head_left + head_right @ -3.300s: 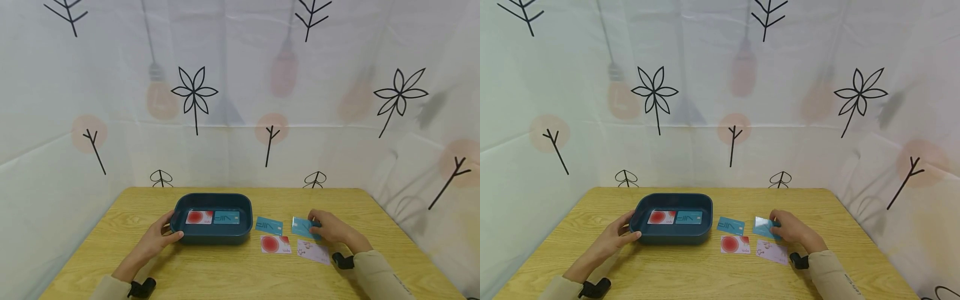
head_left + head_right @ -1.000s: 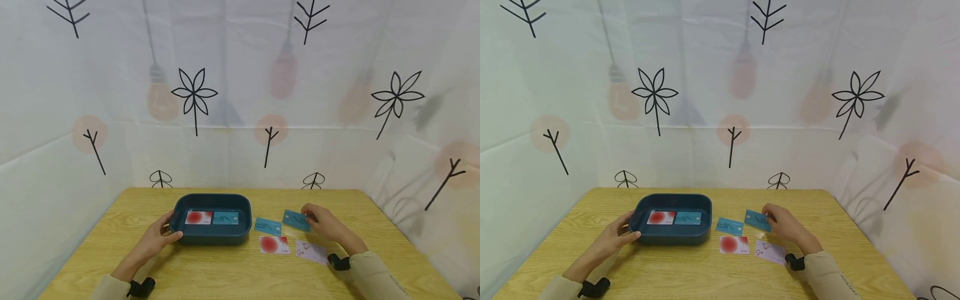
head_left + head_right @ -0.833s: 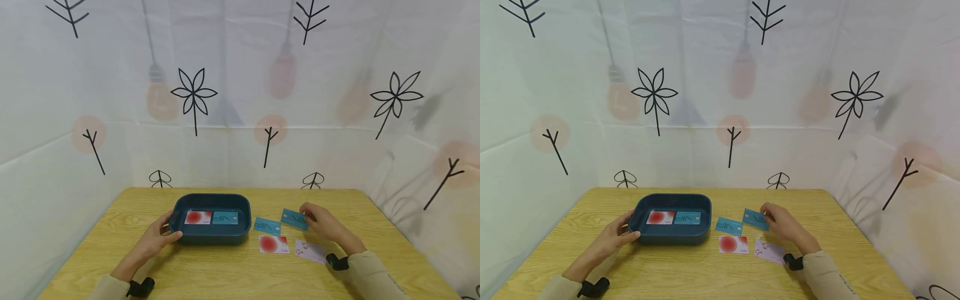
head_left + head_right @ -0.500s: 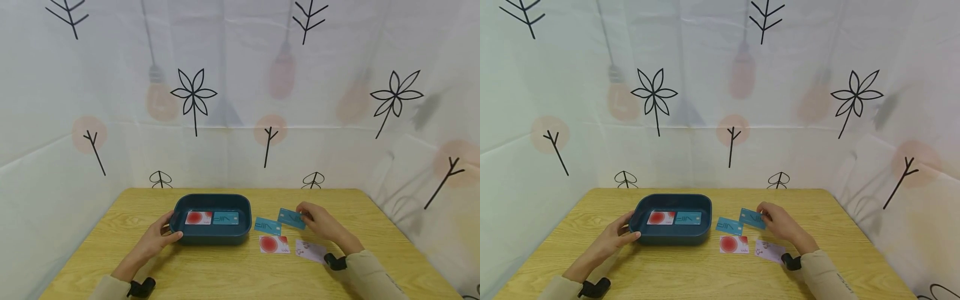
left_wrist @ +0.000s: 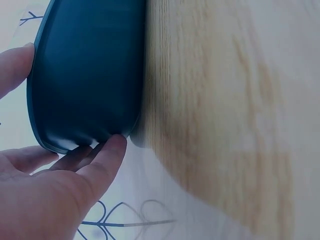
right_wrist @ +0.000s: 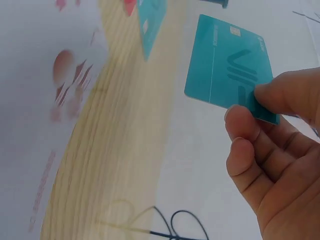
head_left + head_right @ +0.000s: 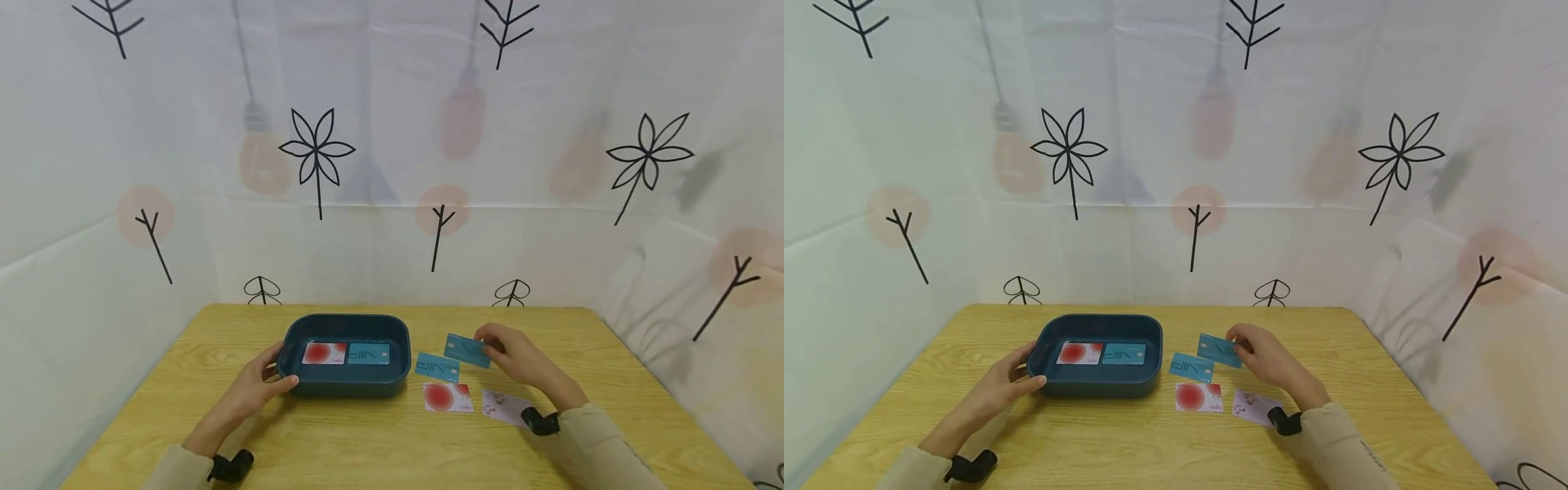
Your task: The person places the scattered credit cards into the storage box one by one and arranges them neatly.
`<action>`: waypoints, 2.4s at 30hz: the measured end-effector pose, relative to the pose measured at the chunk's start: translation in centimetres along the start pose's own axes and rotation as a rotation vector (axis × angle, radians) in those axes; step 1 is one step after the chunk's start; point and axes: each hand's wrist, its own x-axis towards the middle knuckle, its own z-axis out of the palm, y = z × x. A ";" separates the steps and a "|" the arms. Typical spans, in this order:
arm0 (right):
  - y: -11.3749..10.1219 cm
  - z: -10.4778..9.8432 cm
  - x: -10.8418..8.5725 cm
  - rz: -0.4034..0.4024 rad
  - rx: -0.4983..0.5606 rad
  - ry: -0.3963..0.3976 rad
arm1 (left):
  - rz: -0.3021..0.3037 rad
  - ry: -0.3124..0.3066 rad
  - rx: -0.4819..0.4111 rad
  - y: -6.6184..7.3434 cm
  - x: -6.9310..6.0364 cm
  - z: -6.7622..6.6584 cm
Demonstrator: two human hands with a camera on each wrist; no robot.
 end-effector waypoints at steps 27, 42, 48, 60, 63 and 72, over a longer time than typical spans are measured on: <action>-3.7 0.4 3.4 -0.086 0.103 0.053 | -0.002 0.005 0.007 0.0 0.0 0.0; -6.7 2.5 6.1 -0.137 0.246 -0.011 | -0.008 0.004 0.000 -0.2 0.0 -0.1; -8.1 4.1 7.3 -0.139 0.283 -0.047 | -0.016 0.004 0.001 -0.1 -0.1 0.0; -10.7 7.0 8.9 -0.128 0.359 -0.117 | -0.007 0.013 0.009 0.0 -0.1 0.1; -11.4 7.6 9.2 -0.134 0.375 -0.128 | 0.001 0.016 0.018 0.0 -0.1 0.0; -12.7 9.7 10.0 -0.131 0.411 -0.196 | 0.004 0.014 0.018 -0.2 0.0 0.0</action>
